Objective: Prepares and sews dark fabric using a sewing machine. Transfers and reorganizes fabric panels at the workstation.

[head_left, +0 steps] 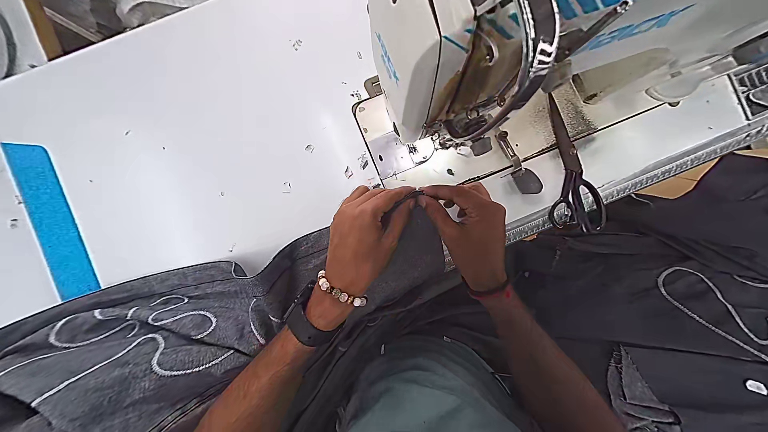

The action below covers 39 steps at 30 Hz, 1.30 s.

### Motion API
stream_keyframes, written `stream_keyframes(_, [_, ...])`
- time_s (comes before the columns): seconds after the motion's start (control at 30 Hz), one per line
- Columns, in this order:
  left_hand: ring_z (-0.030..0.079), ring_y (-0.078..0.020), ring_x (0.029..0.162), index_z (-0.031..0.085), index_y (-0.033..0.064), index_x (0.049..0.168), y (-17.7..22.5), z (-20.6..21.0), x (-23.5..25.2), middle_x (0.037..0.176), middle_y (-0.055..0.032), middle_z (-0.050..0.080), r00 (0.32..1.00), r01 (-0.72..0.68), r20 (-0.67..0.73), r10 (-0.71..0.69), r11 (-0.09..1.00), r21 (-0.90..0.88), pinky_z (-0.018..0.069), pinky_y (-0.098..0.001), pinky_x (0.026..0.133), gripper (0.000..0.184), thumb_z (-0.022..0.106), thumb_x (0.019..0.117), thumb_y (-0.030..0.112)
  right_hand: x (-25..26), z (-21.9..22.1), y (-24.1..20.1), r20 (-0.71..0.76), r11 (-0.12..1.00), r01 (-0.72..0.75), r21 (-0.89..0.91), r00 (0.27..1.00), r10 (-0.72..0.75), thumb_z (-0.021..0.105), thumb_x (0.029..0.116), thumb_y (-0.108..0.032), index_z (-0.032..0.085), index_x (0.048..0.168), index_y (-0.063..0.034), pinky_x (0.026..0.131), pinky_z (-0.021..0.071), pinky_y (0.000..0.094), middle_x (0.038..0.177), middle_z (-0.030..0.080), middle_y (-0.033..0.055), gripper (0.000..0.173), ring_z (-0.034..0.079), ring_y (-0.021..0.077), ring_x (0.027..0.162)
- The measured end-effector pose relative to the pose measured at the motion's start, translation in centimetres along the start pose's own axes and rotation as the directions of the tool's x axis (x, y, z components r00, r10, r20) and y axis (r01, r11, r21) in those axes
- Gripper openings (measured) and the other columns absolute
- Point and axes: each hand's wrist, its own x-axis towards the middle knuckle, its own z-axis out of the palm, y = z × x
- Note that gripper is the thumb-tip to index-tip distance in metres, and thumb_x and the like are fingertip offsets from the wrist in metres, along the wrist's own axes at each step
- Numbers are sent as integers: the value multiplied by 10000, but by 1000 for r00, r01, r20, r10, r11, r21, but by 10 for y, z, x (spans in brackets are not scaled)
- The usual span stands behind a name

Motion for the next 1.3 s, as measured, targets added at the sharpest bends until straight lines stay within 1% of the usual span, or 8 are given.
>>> stream_keyframes(0.27, [667,-161,894,788,152,1155,14,10,-5,1021,5,779,992,-29,-119,46,989,145,481,-354,783,225,630,1010,220,-6,9,-5,-149,897,257,-358,933,-327,760,905,-172,821,960,-145,748,516,325,931,768,-4,86,675,158,899])
stream_keyframes(0.5, [644,-125,828,802,159,1080,9,12,1,927,17,765,993,35,-116,-32,999,26,478,-329,751,185,668,988,248,-6,-4,-7,2,955,214,-204,976,-219,698,916,-164,822,1057,-132,860,527,335,991,770,-7,190,661,162,1010])
stream_keyframes(0.6, [611,-50,801,802,181,1059,7,9,3,885,58,731,991,96,-84,-104,991,-97,470,-242,717,174,662,989,256,0,-10,-6,92,1000,7,-8,996,-7,656,1001,-209,791,1101,-144,678,580,240,924,759,-39,181,690,37,794])
stream_keyframes(0.83, [646,-107,876,802,152,1101,10,-1,5,974,19,771,999,18,-48,-22,997,-74,476,-304,798,186,657,1000,209,16,-22,-10,261,945,-241,219,948,181,759,944,-175,796,974,-120,433,477,230,735,723,-13,72,611,69,532])
stream_keyframes(0.97, [652,-21,714,811,222,1057,17,-11,7,853,69,751,982,179,68,-179,984,2,510,-258,642,191,655,997,314,9,-3,-9,56,992,-114,-46,992,116,755,898,-248,778,932,-206,500,450,272,745,689,-93,59,591,50,600])
stream_keyframes(1.07, [640,-26,679,813,231,1037,16,-10,8,810,73,739,979,190,72,-192,981,34,495,-273,611,191,650,1000,322,2,12,-5,-101,952,121,-281,983,-154,753,897,-223,772,907,-147,641,503,304,813,717,-28,79,639,117,739])
stream_keyframes(1.17, [638,-75,737,808,198,1075,14,-6,7,836,33,729,992,127,20,-128,991,52,494,-280,665,214,637,1007,307,0,14,-8,-83,855,267,-444,938,-337,704,944,-191,772,901,-102,695,531,315,841,727,26,119,679,180,826])
stream_keyframes(1.3, [649,-56,766,804,186,1050,15,-5,11,864,41,738,992,128,-8,-128,992,16,507,-266,685,215,638,1012,317,1,6,-16,-3,809,334,-484,924,-383,677,960,-165,796,957,-97,698,540,333,871,738,32,137,693,198,872])
